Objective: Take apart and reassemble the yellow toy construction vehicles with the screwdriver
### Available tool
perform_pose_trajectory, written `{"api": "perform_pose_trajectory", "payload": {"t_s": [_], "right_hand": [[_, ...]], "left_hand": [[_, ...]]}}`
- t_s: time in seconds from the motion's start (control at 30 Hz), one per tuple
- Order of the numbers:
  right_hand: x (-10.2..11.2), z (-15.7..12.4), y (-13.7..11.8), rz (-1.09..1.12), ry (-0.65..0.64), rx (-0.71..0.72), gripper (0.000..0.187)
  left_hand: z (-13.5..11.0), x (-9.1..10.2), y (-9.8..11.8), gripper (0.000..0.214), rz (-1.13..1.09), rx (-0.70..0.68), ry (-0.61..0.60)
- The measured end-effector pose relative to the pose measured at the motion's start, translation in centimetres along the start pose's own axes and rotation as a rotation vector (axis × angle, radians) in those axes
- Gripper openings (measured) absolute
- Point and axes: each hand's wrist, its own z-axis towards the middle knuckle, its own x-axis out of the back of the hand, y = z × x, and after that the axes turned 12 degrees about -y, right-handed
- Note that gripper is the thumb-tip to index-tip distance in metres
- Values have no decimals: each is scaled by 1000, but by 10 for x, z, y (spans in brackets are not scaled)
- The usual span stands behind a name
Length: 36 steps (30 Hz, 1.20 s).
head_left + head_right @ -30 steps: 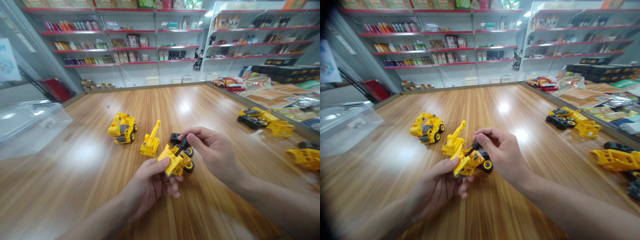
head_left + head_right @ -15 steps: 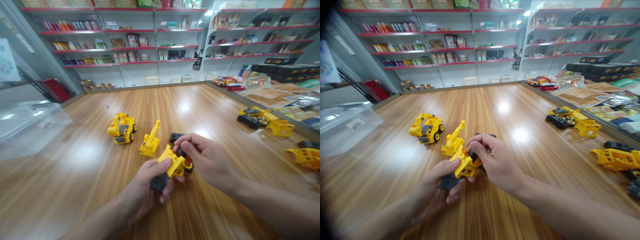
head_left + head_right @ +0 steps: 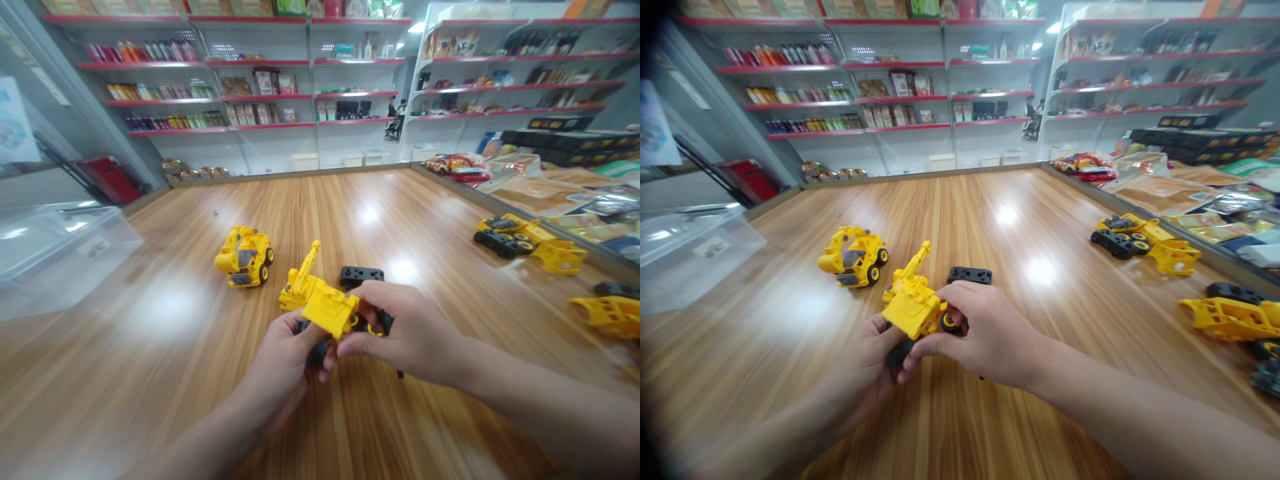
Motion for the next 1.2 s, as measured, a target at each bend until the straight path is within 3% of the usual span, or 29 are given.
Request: {"api": "perform_pose_trajectory", "payload": {"t_s": [0.23,0.37,0.43,0.5,0.6,0.7,0.8,0.9,1.03,1.2], "right_hand": [[15,5,11,15,179,-150,31],[32,10,21,248,344,-230,31],[34,11,23,521,242,-207,33],[30,10,22,743,53,-218,34],[19,8,17,856,-225,-269,34],[14,8,15,694,-246,-326,30],[14,8,17,395,-46,-277,28],[15,6,17,82,93,-117,33],[16,2,15,-108,24,98,35],[18,1,14,-123,7,76,26]], "left_hand": [[-1,-7,5,28,59,-6,-67],[-1,-7,6,25,35,-17,-15],[-2,-7,7,27,16,-39,16],[-2,-7,7,36,8,-56,11],[-2,-6,6,40,29,-30,-29],[0,-4,5,36,61,-3,1],[2,-2,3,36,72,16,33],[2,-1,3,40,125,36,40],[1,-1,3,40,227,46,22],[0,-1,2,40,259,74,-24]]}}
